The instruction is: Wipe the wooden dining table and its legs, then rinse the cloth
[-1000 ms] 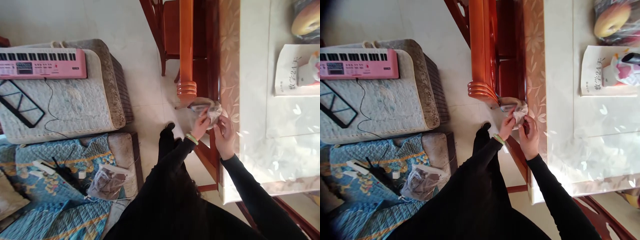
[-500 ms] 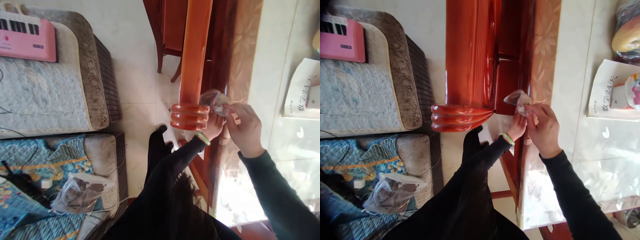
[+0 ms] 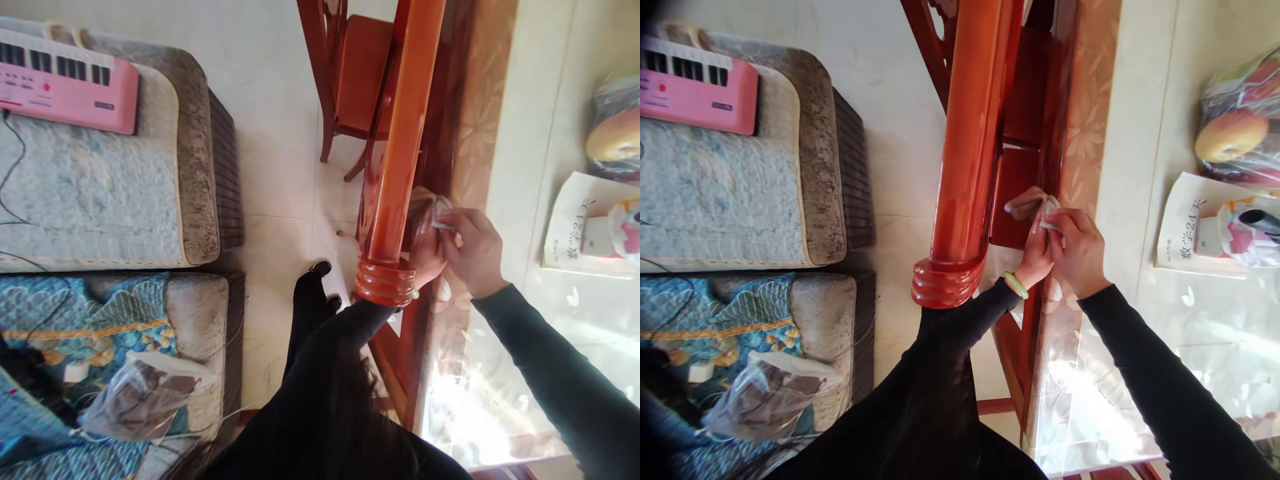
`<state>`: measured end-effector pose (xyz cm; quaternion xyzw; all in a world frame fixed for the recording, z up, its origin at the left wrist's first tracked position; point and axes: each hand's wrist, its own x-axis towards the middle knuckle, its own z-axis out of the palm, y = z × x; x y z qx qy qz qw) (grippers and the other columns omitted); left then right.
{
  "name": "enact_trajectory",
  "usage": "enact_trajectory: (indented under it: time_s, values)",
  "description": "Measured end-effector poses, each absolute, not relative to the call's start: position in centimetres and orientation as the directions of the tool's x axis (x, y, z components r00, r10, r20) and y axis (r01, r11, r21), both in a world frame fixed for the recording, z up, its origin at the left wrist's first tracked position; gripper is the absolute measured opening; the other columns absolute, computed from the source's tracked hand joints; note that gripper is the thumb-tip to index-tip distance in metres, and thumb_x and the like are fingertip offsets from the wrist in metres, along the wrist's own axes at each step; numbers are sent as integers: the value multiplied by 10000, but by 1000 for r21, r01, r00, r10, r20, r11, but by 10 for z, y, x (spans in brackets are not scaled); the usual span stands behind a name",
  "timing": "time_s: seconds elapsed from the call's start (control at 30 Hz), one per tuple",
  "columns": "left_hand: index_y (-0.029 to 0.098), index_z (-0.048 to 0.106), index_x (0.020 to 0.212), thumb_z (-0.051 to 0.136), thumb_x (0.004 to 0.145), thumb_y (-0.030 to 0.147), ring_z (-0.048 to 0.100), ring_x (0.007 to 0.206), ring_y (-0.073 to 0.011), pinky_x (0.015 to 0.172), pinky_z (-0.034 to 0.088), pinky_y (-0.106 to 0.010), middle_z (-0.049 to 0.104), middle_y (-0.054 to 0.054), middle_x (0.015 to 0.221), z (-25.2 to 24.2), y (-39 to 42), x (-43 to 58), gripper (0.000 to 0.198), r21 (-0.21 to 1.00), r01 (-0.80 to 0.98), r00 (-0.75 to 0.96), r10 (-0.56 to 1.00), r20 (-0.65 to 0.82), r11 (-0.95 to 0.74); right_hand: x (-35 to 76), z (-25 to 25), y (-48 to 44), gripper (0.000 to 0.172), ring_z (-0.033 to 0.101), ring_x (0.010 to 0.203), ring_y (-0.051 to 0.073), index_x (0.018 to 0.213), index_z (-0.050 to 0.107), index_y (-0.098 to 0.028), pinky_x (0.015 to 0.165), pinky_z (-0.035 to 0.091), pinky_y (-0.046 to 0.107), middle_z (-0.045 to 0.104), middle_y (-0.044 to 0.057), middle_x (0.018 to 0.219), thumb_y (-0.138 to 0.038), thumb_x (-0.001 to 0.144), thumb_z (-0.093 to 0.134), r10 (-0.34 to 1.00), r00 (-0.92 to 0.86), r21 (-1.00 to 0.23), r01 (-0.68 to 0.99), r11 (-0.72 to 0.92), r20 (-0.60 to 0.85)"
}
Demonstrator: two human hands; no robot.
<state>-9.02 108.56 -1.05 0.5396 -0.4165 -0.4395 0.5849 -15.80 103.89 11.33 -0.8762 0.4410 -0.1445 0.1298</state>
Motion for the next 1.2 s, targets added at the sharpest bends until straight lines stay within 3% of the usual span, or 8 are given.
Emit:
enact_trajectory:
  time_s: [0.17, 0.27, 0.37, 0.6, 0.73, 0.83, 1.03, 1.2]
  values:
    - [185, 435, 1819, 643, 1210, 294, 317, 1916, -337, 1609, 335, -529, 413, -194, 1976, -17, 1026, -85, 652, 999, 5, 348, -937, 31, 35, -151, 113, 976, 199, 798, 1052, 253, 1149, 824, -227, 909, 658, 399, 836, 110, 1236, -178, 1034, 669, -779, 615, -363, -702, -613, 125]
    - [100, 388, 1836, 580, 1268, 310, 358, 1889, -333, 1590, 354, -541, 414, -239, 1970, -24, 955, -70, 636, 1000, 13, 391, -920, 5, 11, -126, 115, 912, 180, 752, 1076, 240, 1163, 804, -244, 1007, 623, 402, 827, 114, 1299, -134, 1056, 709, -805, 593, -343, -749, -567, 37]
    - [172, 575, 1741, 542, 1301, 463, 423, 1826, -318, 1558, 411, -469, 523, -155, 1906, -32, 897, -57, 529, 1000, -16, 421, -907, 13, 7, -105, 117, 864, 257, 738, 1123, 232, 1243, 820, -202, 1081, 603, 398, 814, 116, 1354, -75, 1043, 722, -794, 607, -292, -765, -574, -32]
    - [186, 569, 1723, 495, 1300, 381, 446, 1808, -238, 1565, 346, -436, 576, -88, 1853, -56, 858, -43, 472, 981, -192, 444, -890, 99, 13, -88, 105, 844, 368, 719, 1402, 250, 1489, 830, -113, 1316, 562, 497, 727, 144, 1625, -189, 1155, 697, -790, 609, -268, -775, -572, -74]
    - [235, 653, 1643, 561, 1262, 380, 527, 1766, -260, 1528, 441, -452, 707, -108, 1727, -39, 942, -65, 418, 969, -244, 410, -909, 79, -26, -115, 98, 906, 295, 745, 1269, 239, 1340, 872, -163, 1266, 625, 479, 790, 143, 1466, -161, 1136, 660, -814, 580, -318, -779, -541, -37]
    - [190, 589, 1684, 598, 1216, 268, 459, 1833, -272, 1552, 416, -499, 618, -177, 1844, -9, 1067, -99, 474, 984, -129, 370, -927, -70, -126, -158, 102, 1007, 369, 771, 1257, 262, 1245, 876, -306, 1193, 700, 491, 827, 89, 1395, -131, 1052, 615, -811, 584, -425, -737, -526, -10]
    - [170, 558, 1754, 610, 1105, 228, 473, 1842, -365, 1556, 405, -635, 587, -232, 1864, 34, 1308, -168, 654, 974, 34, 252, -941, -226, -225, -243, 127, 1227, 448, 832, 1295, 317, 1300, 900, -293, 1096, 758, 528, 827, 123, 1386, -192, 992, 591, -835, 530, -482, -776, -407, -149]
    - [162, 570, 1731, 604, 1122, 241, 458, 1847, -386, 1566, 373, -673, 555, -243, 1884, 29, 1316, -175, 614, 971, 56, 278, -931, -237, -231, -251, 126, 1228, 404, 834, 1260, 325, 1287, 909, -289, 1074, 744, 525, 830, 125, 1350, -230, 1024, 609, -808, 566, -484, -760, -433, -166]
